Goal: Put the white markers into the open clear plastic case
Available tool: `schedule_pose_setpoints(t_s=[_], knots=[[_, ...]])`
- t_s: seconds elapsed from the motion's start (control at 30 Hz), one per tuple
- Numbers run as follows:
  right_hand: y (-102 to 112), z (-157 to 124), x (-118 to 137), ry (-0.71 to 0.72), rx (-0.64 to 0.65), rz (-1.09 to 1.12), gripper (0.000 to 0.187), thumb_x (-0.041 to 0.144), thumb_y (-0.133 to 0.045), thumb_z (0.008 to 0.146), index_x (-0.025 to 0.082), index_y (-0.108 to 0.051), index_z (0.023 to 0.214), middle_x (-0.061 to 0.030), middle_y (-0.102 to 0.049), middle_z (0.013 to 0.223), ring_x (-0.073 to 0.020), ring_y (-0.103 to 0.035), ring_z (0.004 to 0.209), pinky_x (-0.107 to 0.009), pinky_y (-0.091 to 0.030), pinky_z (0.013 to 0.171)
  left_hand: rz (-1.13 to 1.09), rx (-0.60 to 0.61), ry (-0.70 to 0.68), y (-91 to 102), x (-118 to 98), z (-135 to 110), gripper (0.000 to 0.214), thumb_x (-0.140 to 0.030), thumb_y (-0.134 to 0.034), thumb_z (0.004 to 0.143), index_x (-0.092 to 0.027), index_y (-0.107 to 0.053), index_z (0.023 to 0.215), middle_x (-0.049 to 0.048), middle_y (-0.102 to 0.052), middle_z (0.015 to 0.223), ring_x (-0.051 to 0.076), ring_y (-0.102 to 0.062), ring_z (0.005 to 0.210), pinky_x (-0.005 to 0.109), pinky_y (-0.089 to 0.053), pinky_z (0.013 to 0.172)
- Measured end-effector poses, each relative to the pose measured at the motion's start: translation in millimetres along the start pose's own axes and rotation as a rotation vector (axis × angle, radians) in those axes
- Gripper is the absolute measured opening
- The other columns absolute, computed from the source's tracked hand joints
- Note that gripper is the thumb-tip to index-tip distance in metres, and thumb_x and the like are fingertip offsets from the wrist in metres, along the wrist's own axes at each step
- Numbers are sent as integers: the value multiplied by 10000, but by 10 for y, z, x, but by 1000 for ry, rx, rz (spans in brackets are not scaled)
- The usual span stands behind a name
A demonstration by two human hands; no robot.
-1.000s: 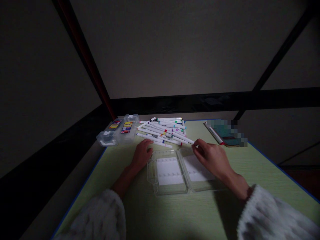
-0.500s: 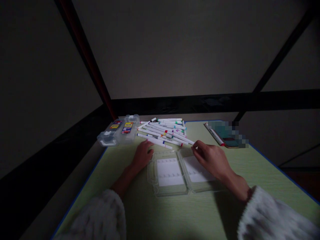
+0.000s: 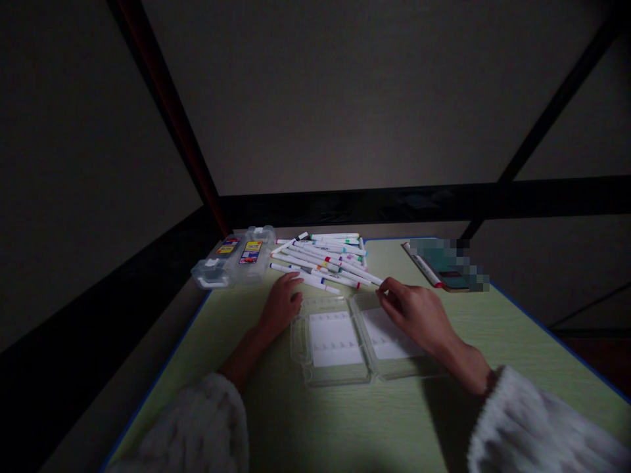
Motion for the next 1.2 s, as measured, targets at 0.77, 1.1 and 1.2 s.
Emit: schedule_pose_setpoints(t_s=[0.77,1.1,1.2], knots=[[-65,8,-20,-3,47,-29,183,316,-387,818,200,-527,801,0,-599,573,-150,-541,499,-237,-219,468,62,57,-61,32,-39,1,343,-65,-433,701,-85,-569,1015,104,-544,1029,185,-509,990,328,-399,930],[-53,7,1,-11,79,-27,158,292,-412,802,206,-544,809,2,-607,583,-140,-545,499,-231,-233,467,107,81,-68,9,-3,-7,374,-77,-454,695,-104,-551,1055,106,-526,1115,199,-473,1066,350,-360,976],[-53,8,1,-15,89,-25,152,288,-416,800,205,-543,808,-2,-616,600,-144,-554,513,-231,-240,471,111,83,-68,6,5,-7,373,-80,-457,695,-106,-552,1055,108,-522,1117,200,-469,1066,355,-357,977]])
Point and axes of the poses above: each hand's wrist, its own z-axis towards the middle knuckle, its own y-axis out of the back of the hand, x = y × z, the point moved 2 cm from there along z, towards the middle knuckle
